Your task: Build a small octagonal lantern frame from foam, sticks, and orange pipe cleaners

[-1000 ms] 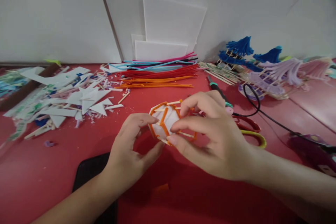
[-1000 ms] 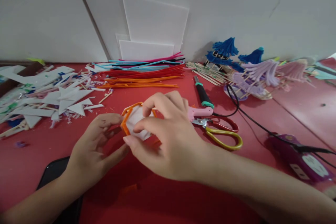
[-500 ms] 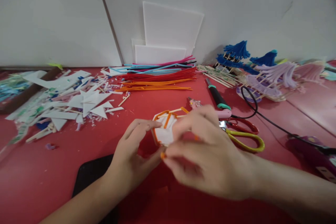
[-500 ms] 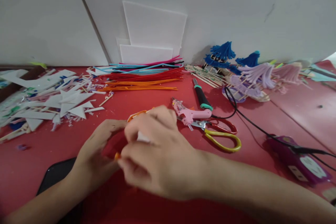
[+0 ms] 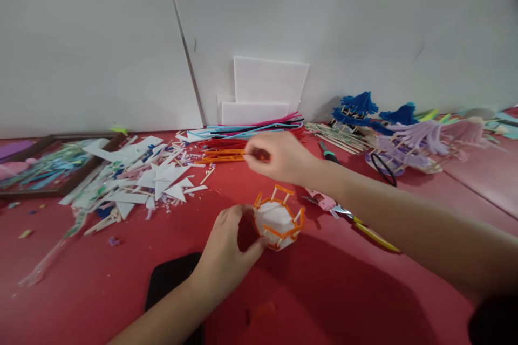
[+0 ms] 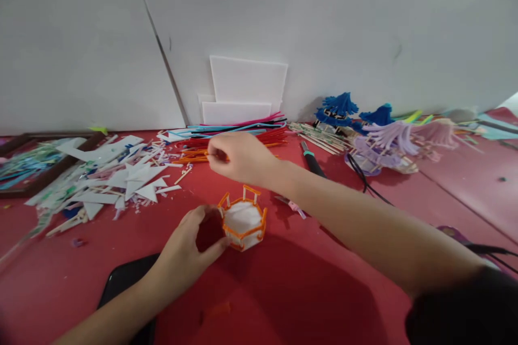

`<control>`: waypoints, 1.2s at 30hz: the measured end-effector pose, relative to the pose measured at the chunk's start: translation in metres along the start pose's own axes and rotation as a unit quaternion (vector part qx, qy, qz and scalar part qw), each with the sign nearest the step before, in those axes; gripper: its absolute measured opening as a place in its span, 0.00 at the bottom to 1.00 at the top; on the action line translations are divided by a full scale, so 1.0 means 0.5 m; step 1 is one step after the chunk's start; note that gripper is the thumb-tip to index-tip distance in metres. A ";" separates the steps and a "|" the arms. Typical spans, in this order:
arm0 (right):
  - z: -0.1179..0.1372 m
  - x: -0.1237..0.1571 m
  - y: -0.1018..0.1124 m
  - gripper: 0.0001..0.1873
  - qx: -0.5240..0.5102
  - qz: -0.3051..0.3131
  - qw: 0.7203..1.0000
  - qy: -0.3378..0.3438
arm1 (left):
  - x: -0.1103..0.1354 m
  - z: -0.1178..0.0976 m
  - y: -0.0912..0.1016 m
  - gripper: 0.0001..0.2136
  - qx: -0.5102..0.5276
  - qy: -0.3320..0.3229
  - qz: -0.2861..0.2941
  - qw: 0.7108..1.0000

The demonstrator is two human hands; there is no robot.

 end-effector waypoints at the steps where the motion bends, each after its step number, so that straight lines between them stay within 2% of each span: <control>1: -0.008 -0.031 -0.027 0.04 0.003 0.048 0.999 -0.015 | 0.000 0.000 0.001 0.15 0.003 0.003 -0.001 1.000; 2: -0.012 -0.061 -0.054 0.05 -0.007 0.088 0.996 -0.032 | 0.000 0.000 0.002 0.14 0.008 0.006 -0.002 1.000; 4: -0.011 -0.117 -0.098 0.08 -0.022 0.119 0.992 -0.038 | 0.000 0.000 0.002 0.14 0.025 0.015 -0.003 1.000; 6: -0.009 -0.160 -0.125 0.13 -0.033 0.163 0.985 -0.037 | 0.000 0.002 0.001 0.13 0.041 0.024 -0.008 0.999; 8: -0.019 -0.185 -0.130 0.13 -0.033 0.196 0.979 -0.043 | 0.000 0.006 -0.002 0.14 0.053 0.034 -0.020 0.998; 10: -0.048 -0.190 -0.113 0.16 -0.020 0.202 0.977 -0.061 | 0.000 0.011 -0.005 0.15 0.063 0.046 -0.040 0.996; 13: -0.118 -0.166 -0.061 0.16 0.038 0.189 0.974 -0.121 | 0.000 0.020 -0.007 0.16 0.097 0.055 -0.070 0.991; 16: -0.191 -0.121 -0.002 0.16 0.113 0.194 0.959 -0.174 | -0.003 0.026 -0.006 0.18 0.136 0.062 -0.089 0.985; 20: -0.253 -0.064 0.033 0.11 0.161 0.248 0.939 -0.176 | -0.010 0.025 -0.004 0.22 0.138 0.063 -0.104 0.983; 23: -0.273 -0.034 0.025 0.15 0.149 0.292 0.933 -0.146 | -0.013 0.026 -0.009 0.24 0.109 0.057 -0.130 0.984; 26: -0.281 -0.014 0.008 0.15 0.118 0.295 0.942 -0.110 | -0.009 0.036 -0.017 0.29 0.054 0.020 -0.175 0.983; 30: -0.286 -0.006 -0.001 0.15 0.081 0.256 0.960 -0.080 | 0.000 0.034 -0.015 0.33 -0.005 -0.046 -0.225 0.973; 34: -0.289 -0.019 0.016 0.14 0.079 0.219 0.967 -0.101 | 0.004 0.005 0.004 0.28 -0.010 -0.070 -0.236 0.969; 36: -0.285 -0.029 0.035 0.10 0.079 0.175 0.974 -0.123 | 0.001 -0.001 0.011 0.25 0.003 -0.063 -0.237 0.969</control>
Point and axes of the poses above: each hand's wrist, its own x-axis away from the middle knuckle, its own y-axis out of the back of the hand, z = x × y, the point moved 1 cm from there along -x, towards the middle knuckle, and after that the axes turned 7 degrees about -y, right-handed, at the moved point
